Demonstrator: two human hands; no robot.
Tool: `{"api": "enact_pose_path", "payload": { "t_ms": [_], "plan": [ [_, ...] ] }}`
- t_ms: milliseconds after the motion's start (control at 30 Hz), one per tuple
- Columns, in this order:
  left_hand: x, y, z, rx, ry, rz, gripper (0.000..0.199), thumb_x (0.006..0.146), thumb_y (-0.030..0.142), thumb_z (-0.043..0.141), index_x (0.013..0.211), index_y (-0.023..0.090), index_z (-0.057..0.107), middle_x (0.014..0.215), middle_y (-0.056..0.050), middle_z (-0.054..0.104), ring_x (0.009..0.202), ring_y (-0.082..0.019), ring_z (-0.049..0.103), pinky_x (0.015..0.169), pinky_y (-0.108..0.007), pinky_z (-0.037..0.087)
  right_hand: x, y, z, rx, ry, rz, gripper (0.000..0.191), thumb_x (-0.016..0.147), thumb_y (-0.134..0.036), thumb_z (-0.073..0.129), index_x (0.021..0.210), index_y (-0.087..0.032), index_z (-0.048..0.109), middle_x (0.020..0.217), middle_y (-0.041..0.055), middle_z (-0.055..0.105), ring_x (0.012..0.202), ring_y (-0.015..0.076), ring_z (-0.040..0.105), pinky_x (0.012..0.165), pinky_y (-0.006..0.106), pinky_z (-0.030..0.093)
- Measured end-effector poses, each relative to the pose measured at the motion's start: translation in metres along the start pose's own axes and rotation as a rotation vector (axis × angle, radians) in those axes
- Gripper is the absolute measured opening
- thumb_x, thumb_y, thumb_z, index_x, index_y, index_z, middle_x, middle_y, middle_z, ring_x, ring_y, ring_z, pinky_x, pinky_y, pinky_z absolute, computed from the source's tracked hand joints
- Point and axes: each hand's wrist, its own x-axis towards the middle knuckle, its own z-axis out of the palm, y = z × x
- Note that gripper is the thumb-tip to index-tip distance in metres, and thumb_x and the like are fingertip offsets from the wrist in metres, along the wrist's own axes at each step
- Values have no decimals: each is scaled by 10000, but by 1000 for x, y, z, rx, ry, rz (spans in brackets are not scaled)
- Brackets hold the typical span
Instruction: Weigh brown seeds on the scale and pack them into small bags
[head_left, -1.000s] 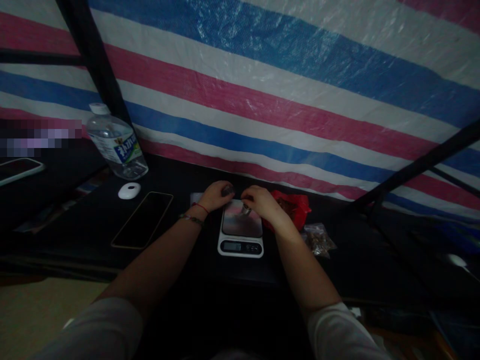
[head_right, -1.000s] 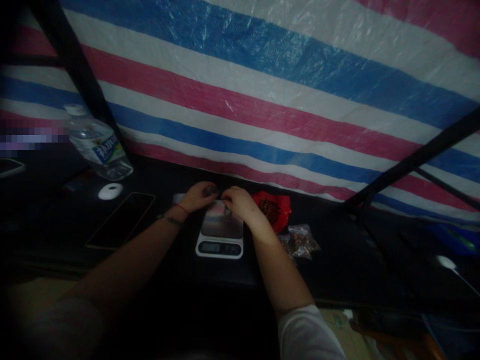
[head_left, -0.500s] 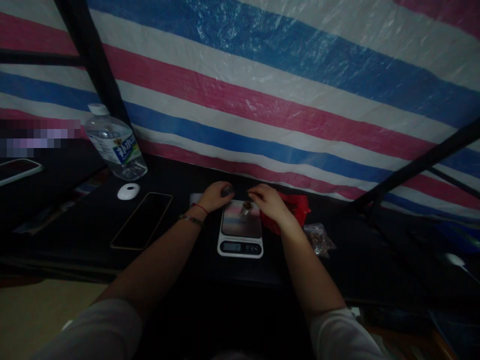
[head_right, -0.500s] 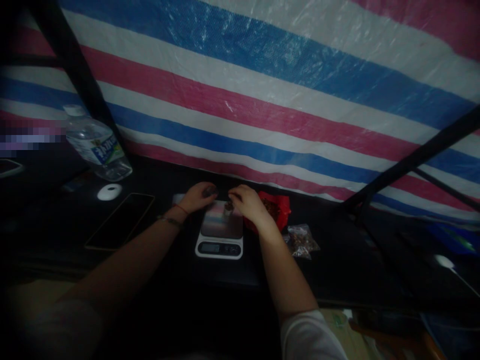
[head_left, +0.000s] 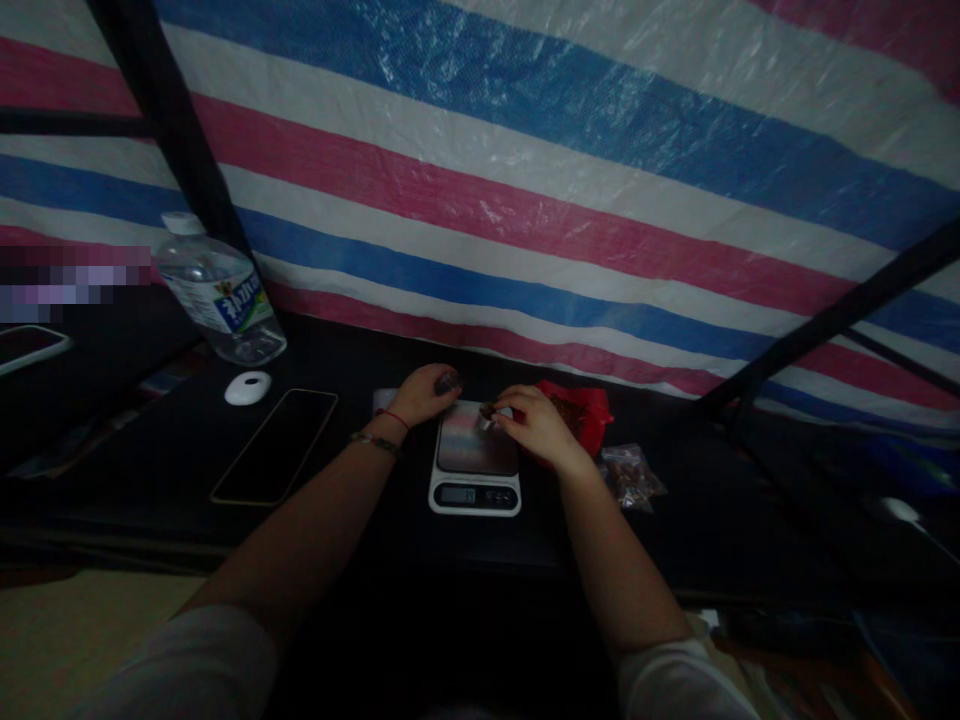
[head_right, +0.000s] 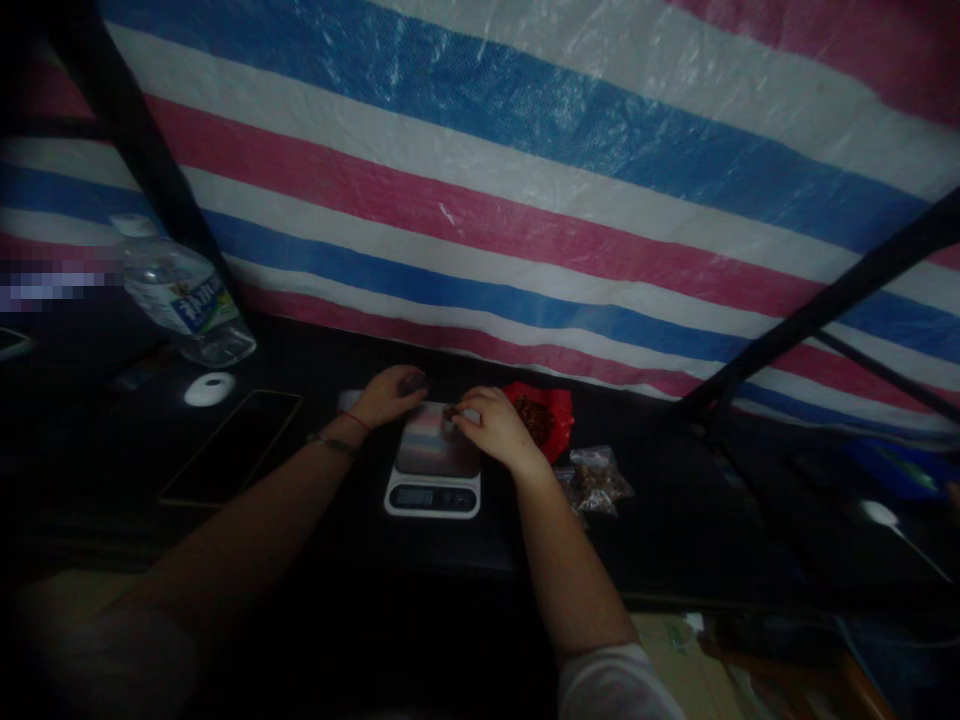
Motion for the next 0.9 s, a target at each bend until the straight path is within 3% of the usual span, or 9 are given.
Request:
{"api": "enact_pose_path", "payload": {
  "t_ms": [200,300,400,533,600,700,767,900],
  "plan": [
    [1,-1,0,-8,-21,6,342,786,407,562,1026,176,638,1022,-81,673,967,-236,623,910,-384,481,-4,2,3,-16,11,24,299,791,-268,673,1080,-192,671,1091,77,648,1047,207,567,946,377,411],
    [1,-1,1,-2,-19,1,354,782,416,568,1031,175,636,1029,-84,671,966,-239,624,907,-386,483,-3,2,5,-13,4,19,249,787,-264,674,1028,-202,687,1077,66,651,1046,206,566,951,376,406],
    [0,0,1,4,-19,-16,373,779,430,571,1049,180,632,1048,-83,667,982,-242,620,914,-385,481,-4,4,-1,-22,76,52,228,803,-261,648,1019,-198,683,1069,74,656,1039,211,570,950,378,408],
    [0,2,0,5,-33,-25,369,779,415,570,1053,176,633,1052,-84,666,984,-239,618,915,-380,479,-10,19,-21,-147,199,271,199,863,-218,504,903,-167,692,929,87,684,918,201,607,858,319,443],
    [0,2,1,8,-34,-22,362,778,413,571,1041,173,636,1049,-85,666,979,-238,617,912,-377,479,-15,30,-31,-271,141,496,238,862,-231,475,847,-150,698,870,107,694,859,212,627,787,298,449],
    [1,1,1,6,-31,-13,365,779,426,568,1025,166,639,1035,-86,667,968,-235,618,902,-371,482,-23,46,-35,-347,-114,760,261,845,-284,506,792,-130,711,802,133,700,786,226,651,692,283,442],
    [1,0,1,4,-32,-7,371,774,433,572,1023,167,639,1030,-85,668,966,-236,619,900,-371,482,-26,52,-31,-295,-234,774,230,817,-291,561,866,-128,716,850,128,707,799,215,657,675,263,441],
    [1,2,-1,-1,-32,-19,373,768,437,573,1031,180,636,1037,-81,671,972,-241,619,908,-378,480,-26,56,-19,-241,-287,674,340,737,-265,659,1050,-134,677,1040,130,680,888,203,646,724,242,453]
  ]
}}
